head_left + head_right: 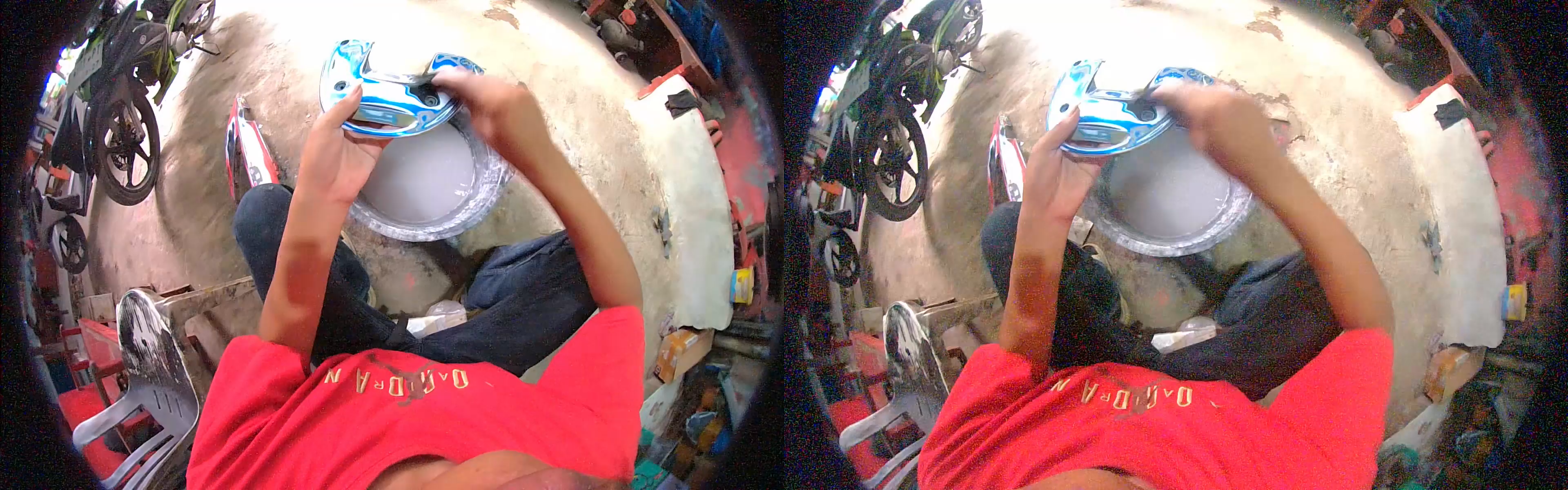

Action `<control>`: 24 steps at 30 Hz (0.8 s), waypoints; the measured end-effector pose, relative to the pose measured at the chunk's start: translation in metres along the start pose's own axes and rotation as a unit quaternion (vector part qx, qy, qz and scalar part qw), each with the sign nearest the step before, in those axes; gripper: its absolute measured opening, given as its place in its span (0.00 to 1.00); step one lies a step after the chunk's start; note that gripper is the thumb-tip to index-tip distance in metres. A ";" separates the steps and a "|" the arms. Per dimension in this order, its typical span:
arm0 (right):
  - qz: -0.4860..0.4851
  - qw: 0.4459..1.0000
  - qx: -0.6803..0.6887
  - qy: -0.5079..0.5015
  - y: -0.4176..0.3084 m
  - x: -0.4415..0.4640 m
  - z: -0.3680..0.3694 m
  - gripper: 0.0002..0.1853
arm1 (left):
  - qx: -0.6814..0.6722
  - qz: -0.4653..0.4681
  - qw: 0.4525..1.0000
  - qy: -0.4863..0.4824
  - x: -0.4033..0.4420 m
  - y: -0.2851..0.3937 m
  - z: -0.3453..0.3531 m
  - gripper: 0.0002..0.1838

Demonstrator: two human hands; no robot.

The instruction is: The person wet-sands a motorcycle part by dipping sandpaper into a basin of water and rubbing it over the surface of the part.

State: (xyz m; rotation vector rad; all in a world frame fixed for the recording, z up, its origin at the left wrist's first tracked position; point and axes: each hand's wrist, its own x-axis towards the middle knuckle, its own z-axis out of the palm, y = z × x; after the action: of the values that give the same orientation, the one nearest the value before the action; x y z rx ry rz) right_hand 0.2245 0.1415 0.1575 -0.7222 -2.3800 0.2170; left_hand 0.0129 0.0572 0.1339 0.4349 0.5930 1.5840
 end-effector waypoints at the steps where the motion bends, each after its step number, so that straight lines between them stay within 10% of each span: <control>1: 0.059 0.998 -0.035 -0.014 0.014 0.004 -0.004 0.17 | 0.006 0.002 1.000 0.014 0.000 0.000 0.004 0.21; 7: -0.116 0.991 -0.003 0.072 -0.017 -0.009 0.013 0.17 | 0.004 0.014 1.000 -0.019 0.004 0.003 -0.001 0.21; 10: 0.085 0.993 -0.084 -0.022 0.029 0.005 -0.002 0.18 | 0.009 0.006 1.000 -0.020 0.001 0.002 0.001 0.21; 15: -0.150 0.985 -0.042 0.077 -0.021 -0.009 0.010 0.19 | -0.020 -0.005 0.998 -0.051 0.004 0.004 -0.004 0.20; 19: 0.052 0.994 -0.089 0.025 0.036 0.003 -0.010 0.18 | -0.021 -0.025 0.997 -0.076 0.004 0.005 -0.012 0.19; 24: -0.133 0.986 -0.053 0.080 -0.010 -0.010 0.008 0.20 | -0.017 -0.011 0.999 -0.042 0.002 0.005 0.000 0.19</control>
State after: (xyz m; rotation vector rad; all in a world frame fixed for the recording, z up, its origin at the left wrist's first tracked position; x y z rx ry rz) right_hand 0.2218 0.1276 0.1496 -0.4436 -2.3152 -0.0777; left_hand 0.0093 0.0593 0.1367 0.4669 0.5042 1.5449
